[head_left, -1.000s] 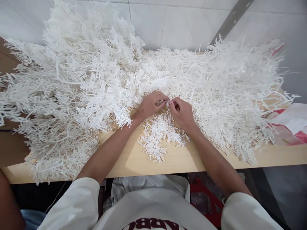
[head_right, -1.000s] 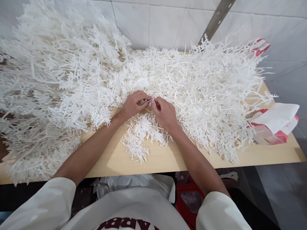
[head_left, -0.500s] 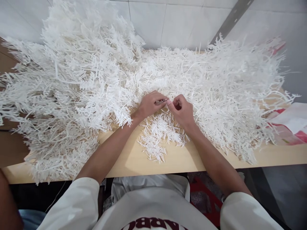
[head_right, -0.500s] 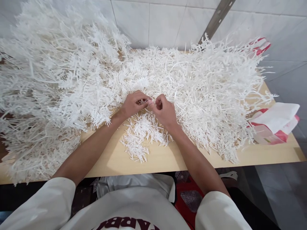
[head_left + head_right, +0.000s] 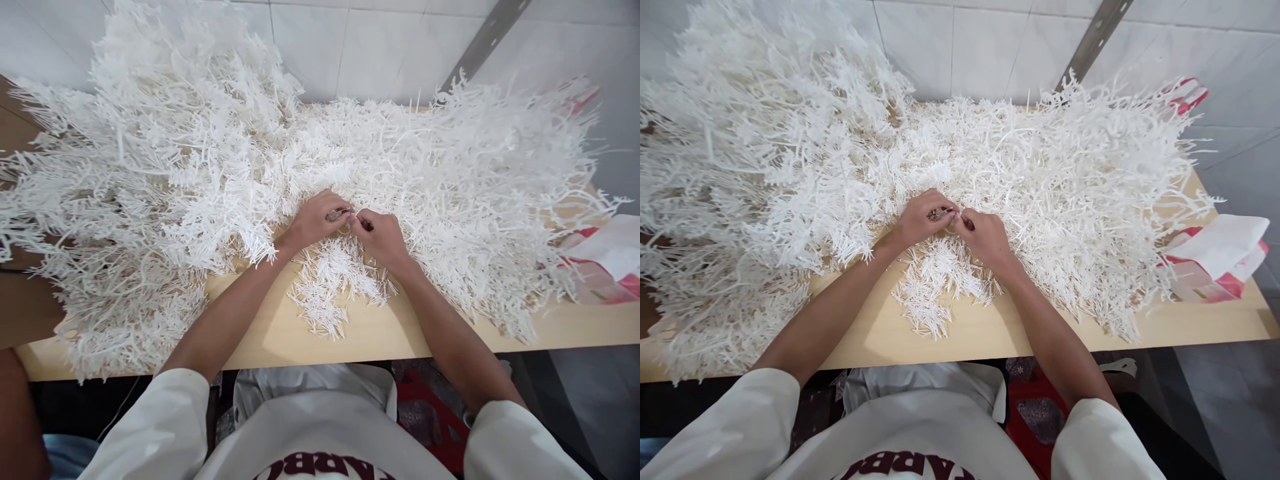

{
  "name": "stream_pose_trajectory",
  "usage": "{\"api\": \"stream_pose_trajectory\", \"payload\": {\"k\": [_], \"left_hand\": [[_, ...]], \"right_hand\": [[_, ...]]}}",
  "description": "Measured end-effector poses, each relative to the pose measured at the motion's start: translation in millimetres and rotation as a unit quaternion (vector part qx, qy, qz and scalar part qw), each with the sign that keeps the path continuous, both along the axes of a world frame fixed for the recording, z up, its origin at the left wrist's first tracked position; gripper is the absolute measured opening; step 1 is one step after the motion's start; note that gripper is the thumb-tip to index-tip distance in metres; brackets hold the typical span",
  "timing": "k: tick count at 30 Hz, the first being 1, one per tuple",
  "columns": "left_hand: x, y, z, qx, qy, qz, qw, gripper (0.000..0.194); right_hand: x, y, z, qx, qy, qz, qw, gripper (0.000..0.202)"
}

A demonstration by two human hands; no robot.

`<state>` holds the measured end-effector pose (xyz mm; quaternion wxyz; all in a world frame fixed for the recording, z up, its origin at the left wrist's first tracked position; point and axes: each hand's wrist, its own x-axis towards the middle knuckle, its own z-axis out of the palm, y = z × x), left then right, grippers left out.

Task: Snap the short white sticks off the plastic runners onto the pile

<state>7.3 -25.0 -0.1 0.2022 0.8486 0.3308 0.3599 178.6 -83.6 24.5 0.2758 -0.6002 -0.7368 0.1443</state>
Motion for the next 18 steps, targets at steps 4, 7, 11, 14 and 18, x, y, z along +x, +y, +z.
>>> {"api": "stream_pose_trajectory", "payload": {"k": [4, 7, 11, 14, 18], "left_hand": [[1, -4, 4.1, -0.015, 0.007, 0.005, 1.0, 0.013], [3, -7, 4.3, -0.019, 0.007, 0.009, 1.0, 0.014], [5, -7, 3.2, -0.037, 0.004, 0.003, 0.999, 0.012], [2, 0, 2.6, -0.076, -0.018, 0.075, 0.994, 0.014], [-7, 10, 1.6, -0.109, -0.092, 0.135, 0.98, 0.014]], "right_hand": [[-2, -2, 1.2, 0.008, -0.018, 0.019, 1.0, 0.032], [-1, 0, 0.4, 0.037, -0.027, 0.027, 0.999, 0.032], [3, 1, 0.6, 0.07, -0.035, 0.041, 0.996, 0.031], [-3, -8, 4.5, 0.083, -0.022, 0.132, 0.988, 0.031], [-17, -22, 8.9, 0.136, -0.013, 0.197, 0.971, 0.035]]}}
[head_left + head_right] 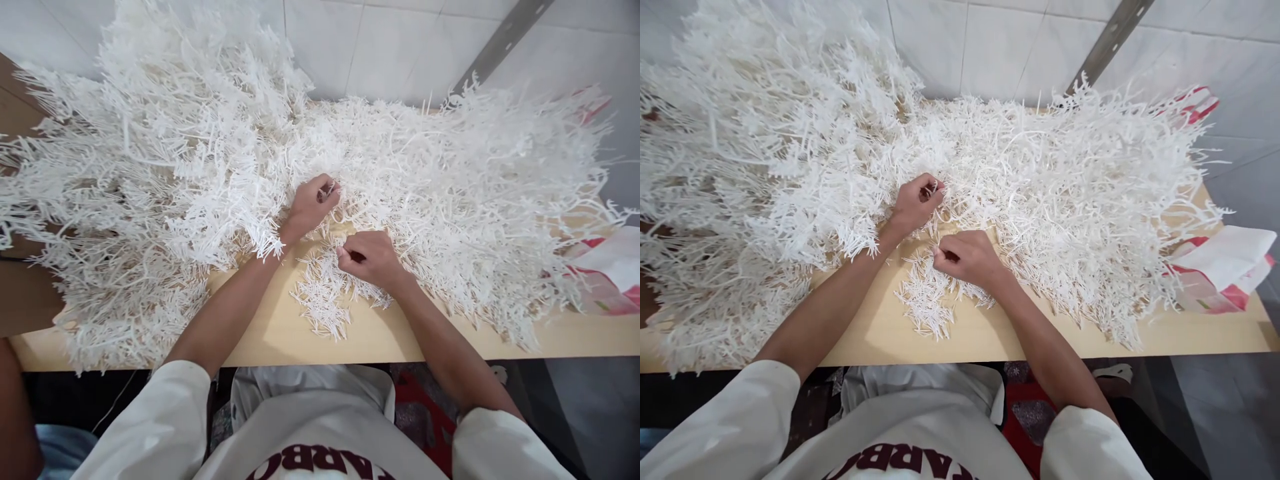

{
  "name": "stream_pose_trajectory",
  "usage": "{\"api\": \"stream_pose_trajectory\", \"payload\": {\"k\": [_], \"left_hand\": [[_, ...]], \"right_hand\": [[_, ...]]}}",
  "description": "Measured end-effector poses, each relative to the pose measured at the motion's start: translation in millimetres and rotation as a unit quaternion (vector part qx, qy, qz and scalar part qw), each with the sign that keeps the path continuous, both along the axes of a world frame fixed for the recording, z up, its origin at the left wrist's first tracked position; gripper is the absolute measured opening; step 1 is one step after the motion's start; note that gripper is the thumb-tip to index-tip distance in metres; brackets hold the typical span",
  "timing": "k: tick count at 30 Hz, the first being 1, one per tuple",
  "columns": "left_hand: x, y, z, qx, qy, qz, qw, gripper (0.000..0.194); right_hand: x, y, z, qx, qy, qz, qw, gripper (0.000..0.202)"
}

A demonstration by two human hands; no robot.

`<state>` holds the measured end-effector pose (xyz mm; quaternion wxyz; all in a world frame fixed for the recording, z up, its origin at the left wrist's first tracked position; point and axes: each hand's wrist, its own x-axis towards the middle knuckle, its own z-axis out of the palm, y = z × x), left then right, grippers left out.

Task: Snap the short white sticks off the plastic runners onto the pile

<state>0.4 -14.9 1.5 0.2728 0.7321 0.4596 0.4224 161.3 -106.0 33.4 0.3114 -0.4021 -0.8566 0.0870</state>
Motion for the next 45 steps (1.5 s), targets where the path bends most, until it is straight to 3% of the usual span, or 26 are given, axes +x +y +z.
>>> {"api": "stream_pose_trajectory", "payload": {"k": [4, 7, 12, 18, 23, 28, 32, 34, 37, 41, 45], "left_hand": [[-3, 0, 0.7, 0.021, -0.022, -0.065, 0.997, 0.025], [-1, -2, 2.2, 0.033, -0.005, -0.083, 0.996, 0.032], [1, -5, 3.9, 0.092, 0.013, -0.133, 0.987, 0.033], [3, -6, 2.9, 0.109, 0.048, -0.153, 0.981, 0.025], [4, -8, 0.1, 0.133, 0.086, -0.153, 0.975, 0.015], [5, -11, -0.2, 0.108, 0.102, -0.153, 0.977, 0.014], [5, -6, -1.2, 0.062, 0.074, -0.074, 0.993, 0.017], [4, -4, -1.0, 0.041, 0.054, -0.057, 0.996, 0.019], [2, -4, 1.1, 0.031, 0.017, -0.097, 0.995, 0.025], [1, -6, 4.1, 0.025, -0.017, -0.125, 0.992, 0.03], [2, -6, 3.2, 0.043, -0.006, -0.146, 0.988, 0.037]], "right_hand": [[2, 4, -0.7, 0.014, 0.073, -0.143, 0.987, 0.042], [12, 13, -0.9, -0.05, 0.138, -0.217, 0.965, 0.032], [17, 22, -1.9, -0.147, 0.076, -0.203, 0.965, 0.037], [20, 24, -5.9, -0.128, 0.003, -0.19, 0.973, 0.022], [17, 22, -4.1, -0.123, -0.058, -0.205, 0.969, 0.028], [19, 21, -1.8, -0.119, -0.053, -0.161, 0.978, 0.026], [15, 14, -2.9, -0.144, -0.04, 0.001, 0.989, 0.023], [10, 9, -3.7, -0.124, -0.039, 0.036, 0.991, 0.025], [8, 7, -3.8, -0.086, 0.023, -0.045, 0.995, 0.031], [16, 16, -3.3, -0.104, 0.128, -0.191, 0.968, 0.038], [17, 23, -6.5, -0.154, 0.114, -0.203, 0.96, 0.036]]}}
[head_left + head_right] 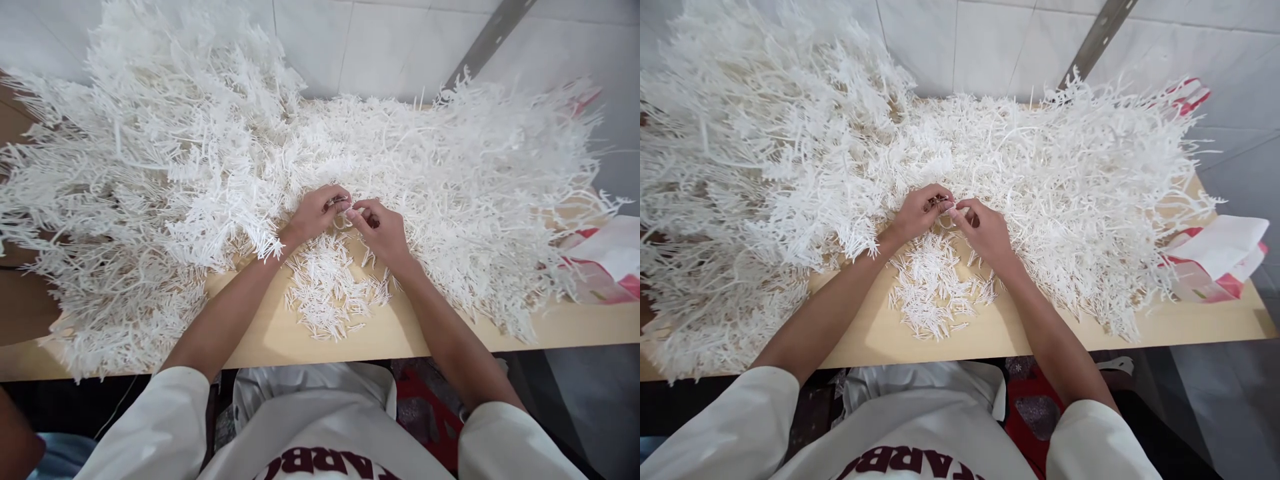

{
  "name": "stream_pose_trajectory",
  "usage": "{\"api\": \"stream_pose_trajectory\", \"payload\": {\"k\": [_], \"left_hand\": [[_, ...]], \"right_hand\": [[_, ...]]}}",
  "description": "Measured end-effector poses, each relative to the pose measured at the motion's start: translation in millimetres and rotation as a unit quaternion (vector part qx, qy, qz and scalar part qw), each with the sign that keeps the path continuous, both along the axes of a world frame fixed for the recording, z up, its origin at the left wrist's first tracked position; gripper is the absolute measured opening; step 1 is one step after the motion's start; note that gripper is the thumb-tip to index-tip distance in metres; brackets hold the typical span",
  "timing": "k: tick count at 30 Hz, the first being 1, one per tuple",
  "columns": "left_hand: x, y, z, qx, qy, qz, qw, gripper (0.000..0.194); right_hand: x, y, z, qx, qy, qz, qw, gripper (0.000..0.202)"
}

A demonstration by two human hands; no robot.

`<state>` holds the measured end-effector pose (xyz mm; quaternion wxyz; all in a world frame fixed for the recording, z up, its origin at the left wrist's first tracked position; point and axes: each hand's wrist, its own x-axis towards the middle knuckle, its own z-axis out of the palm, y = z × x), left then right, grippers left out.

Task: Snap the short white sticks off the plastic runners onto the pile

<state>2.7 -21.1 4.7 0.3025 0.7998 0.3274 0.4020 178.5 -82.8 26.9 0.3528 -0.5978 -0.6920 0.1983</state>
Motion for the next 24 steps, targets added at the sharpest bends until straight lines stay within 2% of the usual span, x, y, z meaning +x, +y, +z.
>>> {"api": "stream_pose_trajectory", "payload": {"k": [5, 14, 24], "left_hand": [[0.9, 0.7, -2.9, 0.031, 0.024, -0.016, 0.999, 0.042], [2.9, -2.8, -3.6, 0.059, 0.053, -0.026, 0.996, 0.029], [4.3, -8.2, -3.5, 0.097, 0.087, -0.012, 0.991, 0.016]], "right_hand": [[0.3, 1.0, -6.0, -0.014, -0.042, 0.006, 0.999, 0.037], [1.1, 0.2, -0.2, 0.013, -0.141, 0.041, 0.989, 0.018], [5.1, 1.1, -4.2, 0.057, -0.142, 0.052, 0.987, 0.02]]}}
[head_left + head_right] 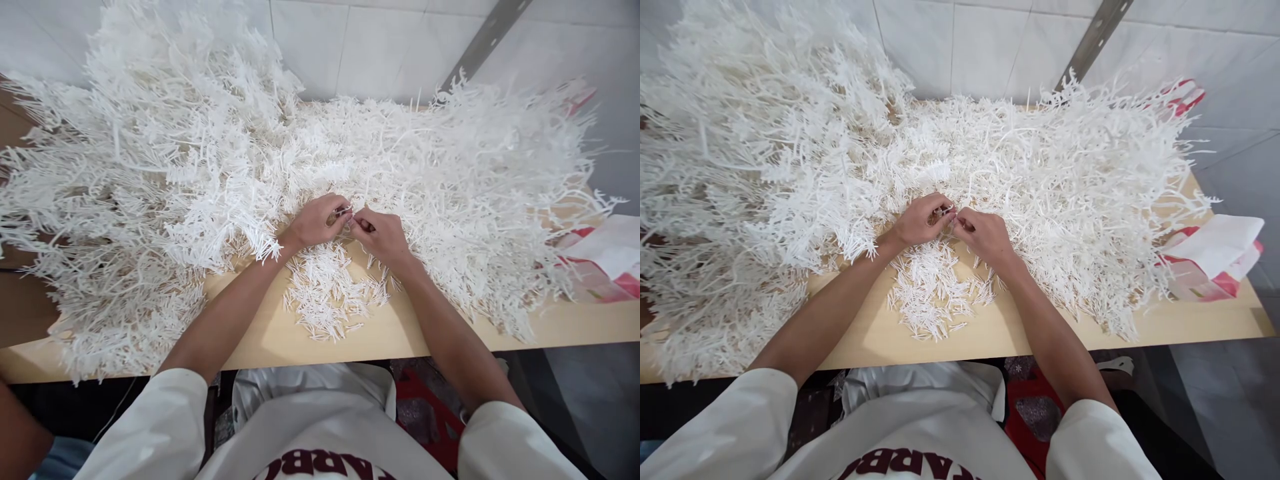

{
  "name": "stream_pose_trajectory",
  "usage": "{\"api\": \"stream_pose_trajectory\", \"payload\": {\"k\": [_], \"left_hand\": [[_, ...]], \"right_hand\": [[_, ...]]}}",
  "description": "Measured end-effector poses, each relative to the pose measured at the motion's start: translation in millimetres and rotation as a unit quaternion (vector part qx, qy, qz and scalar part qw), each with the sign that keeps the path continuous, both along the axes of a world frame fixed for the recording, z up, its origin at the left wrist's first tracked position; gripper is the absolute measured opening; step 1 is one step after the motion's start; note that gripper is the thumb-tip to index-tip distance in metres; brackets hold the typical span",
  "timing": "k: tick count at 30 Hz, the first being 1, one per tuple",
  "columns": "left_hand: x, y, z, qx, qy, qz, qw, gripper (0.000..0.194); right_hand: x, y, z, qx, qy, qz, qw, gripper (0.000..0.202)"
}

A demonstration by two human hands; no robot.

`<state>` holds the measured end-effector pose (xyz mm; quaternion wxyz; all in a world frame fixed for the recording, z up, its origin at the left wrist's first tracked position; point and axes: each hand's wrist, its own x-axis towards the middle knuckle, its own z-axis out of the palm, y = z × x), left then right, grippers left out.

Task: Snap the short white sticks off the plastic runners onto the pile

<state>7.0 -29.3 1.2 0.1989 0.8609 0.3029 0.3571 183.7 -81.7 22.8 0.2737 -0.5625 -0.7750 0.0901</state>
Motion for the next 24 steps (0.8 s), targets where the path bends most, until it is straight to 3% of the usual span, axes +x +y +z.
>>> {"api": "stream_pose_trajectory", "payload": {"k": [8, 11, 15, 20, 24], "left_hand": [[0.4, -1.5, 4.6, -0.034, -0.026, 0.037, 0.998, 0.018], [0.6, 0.5, 3.4, -0.052, -0.107, 0.079, 0.99, 0.026], [0.3, 6.1, -3.2, -0.107, -0.232, 0.158, 0.954, 0.028], [-1.3, 5.2, -2.9, -0.118, -0.194, 0.082, 0.97, 0.028], [-2.0, 1.2, -0.1, -0.082, -0.136, 0.042, 0.986, 0.029]], "right_hand": [[-5.9, -3.0, -5.1, 0.064, 0.001, -0.011, 0.998, 0.023], [-5.8, -5.1, -3.9, 0.132, 0.064, -0.047, 0.988, 0.025], [-4.6, -7.0, -1.1, 0.169, 0.11, -0.098, 0.975, 0.036], [-7.3, -7.0, -0.8, 0.159, 0.101, -0.082, 0.979, 0.041], [-7.7, -5.4, -1.4, 0.089, 0.08, -0.041, 0.992, 0.033]]}}
